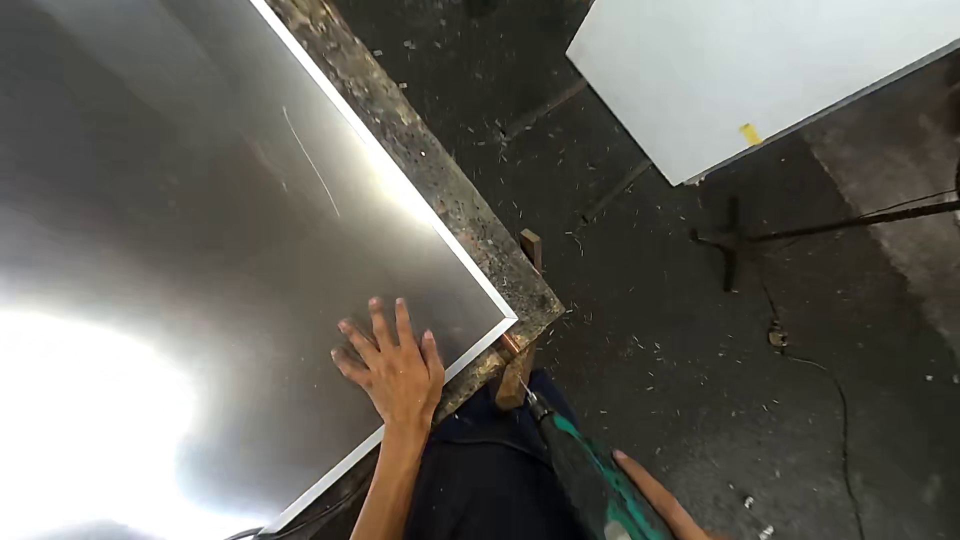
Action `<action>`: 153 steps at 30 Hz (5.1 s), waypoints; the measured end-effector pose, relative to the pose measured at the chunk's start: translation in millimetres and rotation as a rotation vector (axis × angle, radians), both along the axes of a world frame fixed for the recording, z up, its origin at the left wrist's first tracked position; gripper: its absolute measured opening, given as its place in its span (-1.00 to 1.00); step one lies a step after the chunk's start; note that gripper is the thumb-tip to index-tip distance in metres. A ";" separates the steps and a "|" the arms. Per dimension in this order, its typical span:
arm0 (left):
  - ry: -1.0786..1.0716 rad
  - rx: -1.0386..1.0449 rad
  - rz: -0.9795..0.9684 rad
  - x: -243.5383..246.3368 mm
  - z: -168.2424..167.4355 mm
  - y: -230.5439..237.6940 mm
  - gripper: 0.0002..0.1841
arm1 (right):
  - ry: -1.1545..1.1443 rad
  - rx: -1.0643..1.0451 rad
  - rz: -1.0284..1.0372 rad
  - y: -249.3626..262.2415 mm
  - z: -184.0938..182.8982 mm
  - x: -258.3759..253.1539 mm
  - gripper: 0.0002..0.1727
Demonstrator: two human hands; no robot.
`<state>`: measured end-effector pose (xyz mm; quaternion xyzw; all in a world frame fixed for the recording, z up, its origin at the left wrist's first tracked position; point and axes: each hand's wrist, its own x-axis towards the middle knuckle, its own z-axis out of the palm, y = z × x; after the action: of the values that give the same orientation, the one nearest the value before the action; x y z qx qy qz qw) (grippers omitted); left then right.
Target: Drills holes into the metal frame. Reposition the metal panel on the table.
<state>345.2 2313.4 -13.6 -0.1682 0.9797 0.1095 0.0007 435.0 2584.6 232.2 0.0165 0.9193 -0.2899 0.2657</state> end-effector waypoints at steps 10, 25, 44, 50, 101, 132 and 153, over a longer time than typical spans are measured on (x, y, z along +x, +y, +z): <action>-0.049 -0.005 0.049 -4.2 -9.3 3.6 -0.29 | -0.119 0.107 0.298 -20.9 -9.3 -111.1 0.00; -0.063 0.017 0.072 -6.5 -10.7 5.1 -0.30 | -0.171 0.214 0.428 -39.7 -12.2 -137.6 0.01; -0.100 0.048 0.068 -6.4 -8.3 6.2 -0.26 | -0.177 0.315 0.651 -52.7 -11.3 -154.3 -0.04; -0.068 -0.013 0.077 -9.2 -13.0 6.8 -0.28 | -0.167 0.295 0.618 -47.9 -13.6 -151.3 -0.06; -0.009 0.021 0.092 -7.9 -13.3 4.5 -0.29 | -0.193 0.378 0.506 -65.6 -1.9 -202.0 0.04; -0.033 0.014 0.102 -7.3 -11.6 11.4 -0.29 | -0.107 0.311 0.484 -41.6 -13.9 -207.1 0.06; -0.053 0.114 0.349 -17.4 24.1 80.2 -0.31 | -0.270 -0.350 0.466 146.4 -20.4 -381.7 -0.05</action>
<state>327.8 2393.6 10.5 -0.3379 0.9275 0.1588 0.0168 53.3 2730.9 211.8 -0.2019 0.7909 -0.3702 0.4434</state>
